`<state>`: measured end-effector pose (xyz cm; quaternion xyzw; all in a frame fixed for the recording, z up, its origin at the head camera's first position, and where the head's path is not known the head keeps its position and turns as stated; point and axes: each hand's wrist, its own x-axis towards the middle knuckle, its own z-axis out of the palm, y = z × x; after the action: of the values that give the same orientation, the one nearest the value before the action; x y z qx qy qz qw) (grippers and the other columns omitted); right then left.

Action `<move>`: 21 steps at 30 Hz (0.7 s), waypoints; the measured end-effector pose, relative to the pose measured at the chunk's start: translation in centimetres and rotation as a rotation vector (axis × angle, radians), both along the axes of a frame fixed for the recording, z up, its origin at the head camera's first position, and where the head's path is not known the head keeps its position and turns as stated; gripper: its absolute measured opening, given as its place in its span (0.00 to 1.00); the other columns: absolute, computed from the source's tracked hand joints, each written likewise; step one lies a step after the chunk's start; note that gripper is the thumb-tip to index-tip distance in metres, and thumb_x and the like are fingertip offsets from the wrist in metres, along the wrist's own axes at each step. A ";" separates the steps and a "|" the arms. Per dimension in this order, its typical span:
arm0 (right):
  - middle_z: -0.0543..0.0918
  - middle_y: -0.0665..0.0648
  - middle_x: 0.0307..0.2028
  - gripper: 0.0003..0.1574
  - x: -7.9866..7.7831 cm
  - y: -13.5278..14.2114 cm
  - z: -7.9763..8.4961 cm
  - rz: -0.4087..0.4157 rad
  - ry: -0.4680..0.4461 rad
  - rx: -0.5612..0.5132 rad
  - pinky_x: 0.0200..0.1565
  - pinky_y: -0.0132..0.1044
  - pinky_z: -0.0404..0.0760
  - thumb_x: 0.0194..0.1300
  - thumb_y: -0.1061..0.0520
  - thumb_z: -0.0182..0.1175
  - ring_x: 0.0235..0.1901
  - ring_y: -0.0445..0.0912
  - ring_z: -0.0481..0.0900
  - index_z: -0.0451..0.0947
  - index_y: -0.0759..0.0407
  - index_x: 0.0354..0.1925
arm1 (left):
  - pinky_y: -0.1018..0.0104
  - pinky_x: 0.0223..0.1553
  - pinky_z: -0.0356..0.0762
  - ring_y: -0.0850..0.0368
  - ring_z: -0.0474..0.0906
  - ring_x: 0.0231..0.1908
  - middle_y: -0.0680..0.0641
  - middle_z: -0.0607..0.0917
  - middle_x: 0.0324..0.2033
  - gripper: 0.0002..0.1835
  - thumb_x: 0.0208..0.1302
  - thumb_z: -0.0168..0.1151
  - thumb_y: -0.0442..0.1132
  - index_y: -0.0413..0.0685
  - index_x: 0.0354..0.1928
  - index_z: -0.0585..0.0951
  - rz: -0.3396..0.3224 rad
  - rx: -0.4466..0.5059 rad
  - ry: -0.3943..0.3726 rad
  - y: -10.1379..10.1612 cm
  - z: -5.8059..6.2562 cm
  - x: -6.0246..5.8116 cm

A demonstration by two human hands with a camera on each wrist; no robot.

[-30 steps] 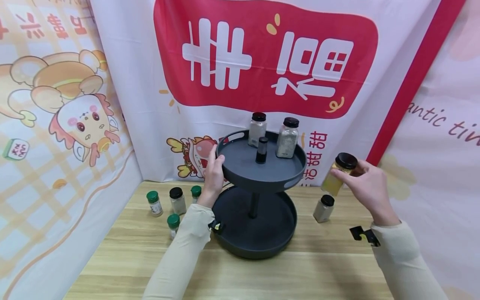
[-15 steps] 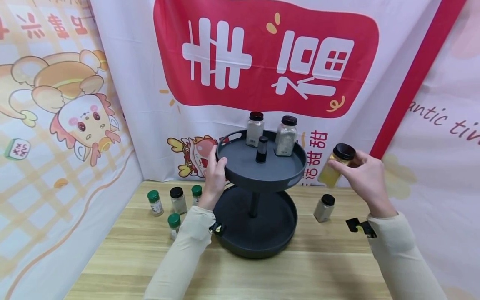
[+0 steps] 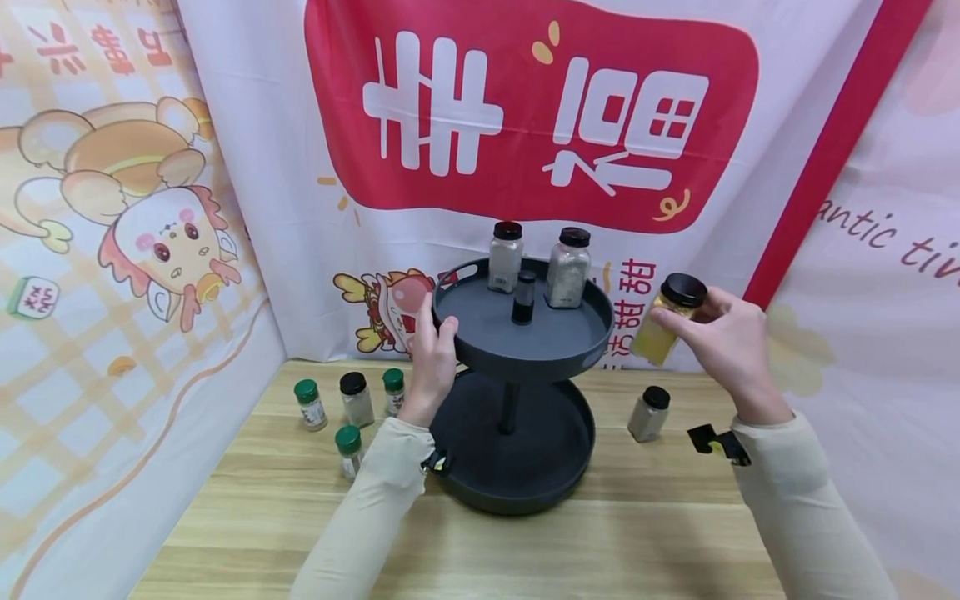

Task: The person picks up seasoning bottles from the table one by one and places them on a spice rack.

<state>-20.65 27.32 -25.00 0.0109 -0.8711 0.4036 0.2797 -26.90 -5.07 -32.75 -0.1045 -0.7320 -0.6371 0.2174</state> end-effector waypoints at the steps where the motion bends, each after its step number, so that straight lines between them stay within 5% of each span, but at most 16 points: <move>1: 0.81 0.56 0.34 0.31 0.0 -0.1 0.1 0.004 0.000 -0.001 0.33 0.38 0.72 0.44 0.37 0.64 0.31 0.45 0.76 0.77 0.56 0.41 | 0.57 0.60 0.47 0.61 0.46 0.62 0.51 0.48 0.66 0.30 0.66 0.40 0.46 0.52 0.67 0.46 0.005 -0.007 0.001 0.0 0.0 0.0; 10: 0.80 0.56 0.37 0.34 0.1 -0.6 1.0 0.035 -0.013 -0.010 0.36 0.41 0.71 0.44 0.36 0.64 0.33 0.46 0.75 0.76 0.55 0.45 | 0.55 0.60 0.46 0.58 0.46 0.62 0.51 0.49 0.65 0.30 0.66 0.36 0.52 0.52 0.67 0.47 0.002 -0.009 -0.018 -0.2 0.2 -0.4; 21: 0.81 0.55 0.35 0.33 0.4 -0.8 1.8 0.039 -0.009 -0.021 0.36 0.40 0.70 0.44 0.36 0.64 0.33 0.46 0.75 0.77 0.56 0.43 | 0.60 0.59 0.48 0.56 0.50 0.62 0.49 0.52 0.64 0.27 0.68 0.35 0.49 0.51 0.67 0.49 -0.107 0.070 -0.038 -0.8 0.6 -2.2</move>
<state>-20.25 26.57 -23.22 0.0232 -0.8677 0.4182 0.2678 -29.09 -5.86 -32.18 -0.1236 -0.7068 -0.6748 0.1725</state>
